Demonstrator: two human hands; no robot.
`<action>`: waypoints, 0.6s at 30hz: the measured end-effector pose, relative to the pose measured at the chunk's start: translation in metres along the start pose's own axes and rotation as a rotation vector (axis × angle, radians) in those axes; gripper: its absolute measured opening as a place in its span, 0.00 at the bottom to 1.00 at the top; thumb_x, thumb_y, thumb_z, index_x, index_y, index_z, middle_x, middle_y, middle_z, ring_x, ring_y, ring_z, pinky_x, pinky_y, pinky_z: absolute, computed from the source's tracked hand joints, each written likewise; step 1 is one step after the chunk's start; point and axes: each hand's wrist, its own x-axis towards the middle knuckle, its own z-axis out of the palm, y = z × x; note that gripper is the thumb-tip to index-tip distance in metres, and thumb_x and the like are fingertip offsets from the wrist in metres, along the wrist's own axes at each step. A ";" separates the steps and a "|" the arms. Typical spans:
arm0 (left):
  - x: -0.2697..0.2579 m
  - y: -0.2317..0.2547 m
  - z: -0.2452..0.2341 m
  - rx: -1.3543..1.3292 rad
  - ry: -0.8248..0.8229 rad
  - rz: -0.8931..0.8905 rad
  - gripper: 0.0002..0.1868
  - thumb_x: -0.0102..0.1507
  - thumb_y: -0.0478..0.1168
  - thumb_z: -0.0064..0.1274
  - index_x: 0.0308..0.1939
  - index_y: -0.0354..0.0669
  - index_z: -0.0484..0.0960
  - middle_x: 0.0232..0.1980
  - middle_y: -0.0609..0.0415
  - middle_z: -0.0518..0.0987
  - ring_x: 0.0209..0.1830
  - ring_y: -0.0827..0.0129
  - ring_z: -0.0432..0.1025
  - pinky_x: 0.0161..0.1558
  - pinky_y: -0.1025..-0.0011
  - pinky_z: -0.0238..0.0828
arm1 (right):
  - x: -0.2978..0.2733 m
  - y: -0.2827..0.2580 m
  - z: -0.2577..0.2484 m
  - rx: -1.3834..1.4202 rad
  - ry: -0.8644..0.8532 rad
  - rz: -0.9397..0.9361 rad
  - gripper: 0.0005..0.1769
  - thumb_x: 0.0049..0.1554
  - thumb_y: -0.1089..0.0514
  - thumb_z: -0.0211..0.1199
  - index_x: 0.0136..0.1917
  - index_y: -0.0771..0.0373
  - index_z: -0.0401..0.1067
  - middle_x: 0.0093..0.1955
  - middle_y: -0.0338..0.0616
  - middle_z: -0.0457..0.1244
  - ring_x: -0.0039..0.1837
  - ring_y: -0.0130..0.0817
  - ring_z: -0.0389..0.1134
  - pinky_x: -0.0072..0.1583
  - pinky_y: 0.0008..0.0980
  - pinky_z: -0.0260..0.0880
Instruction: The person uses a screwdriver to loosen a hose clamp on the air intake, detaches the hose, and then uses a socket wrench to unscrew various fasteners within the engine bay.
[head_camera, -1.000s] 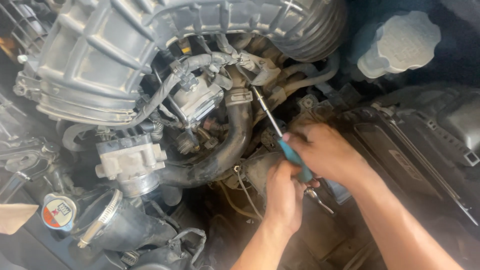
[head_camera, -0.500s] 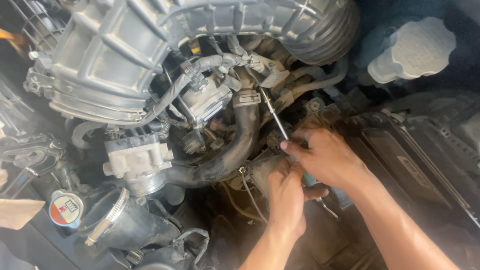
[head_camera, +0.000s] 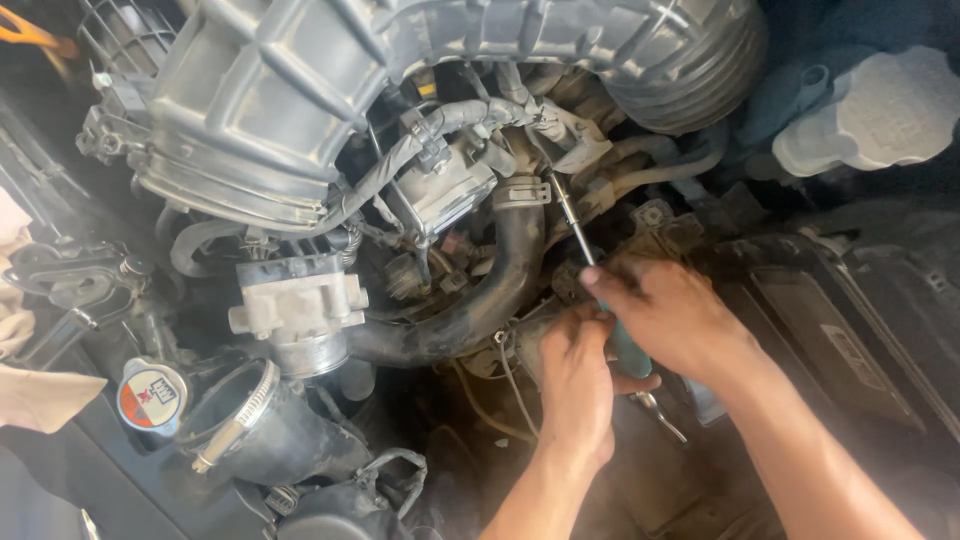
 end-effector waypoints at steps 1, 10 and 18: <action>0.002 -0.003 -0.001 0.002 0.027 -0.001 0.15 0.65 0.38 0.41 0.48 0.29 0.76 0.41 0.47 0.76 0.38 0.66 0.74 0.30 0.66 0.82 | 0.001 0.004 0.000 0.036 -0.007 -0.036 0.23 0.58 0.41 0.63 0.54 0.62 0.79 0.46 0.53 0.73 0.50 0.46 0.75 0.54 0.41 0.71; -0.001 0.001 0.006 0.007 0.039 -0.053 0.20 0.61 0.34 0.47 0.55 0.29 0.66 0.48 0.45 0.76 0.43 0.65 0.78 0.39 0.67 0.85 | -0.009 -0.001 0.002 0.265 0.123 -0.082 0.21 0.52 0.51 0.69 0.55 0.64 0.78 0.47 0.49 0.74 0.48 0.37 0.77 0.52 0.36 0.73; 0.000 0.004 0.002 0.026 -0.082 -0.015 0.20 0.60 0.28 0.53 0.54 0.22 0.69 0.46 0.41 0.77 0.40 0.57 0.77 0.35 0.65 0.82 | -0.007 0.005 -0.006 0.278 0.032 -0.059 0.22 0.55 0.49 0.67 0.58 0.66 0.77 0.47 0.50 0.74 0.49 0.35 0.75 0.53 0.34 0.72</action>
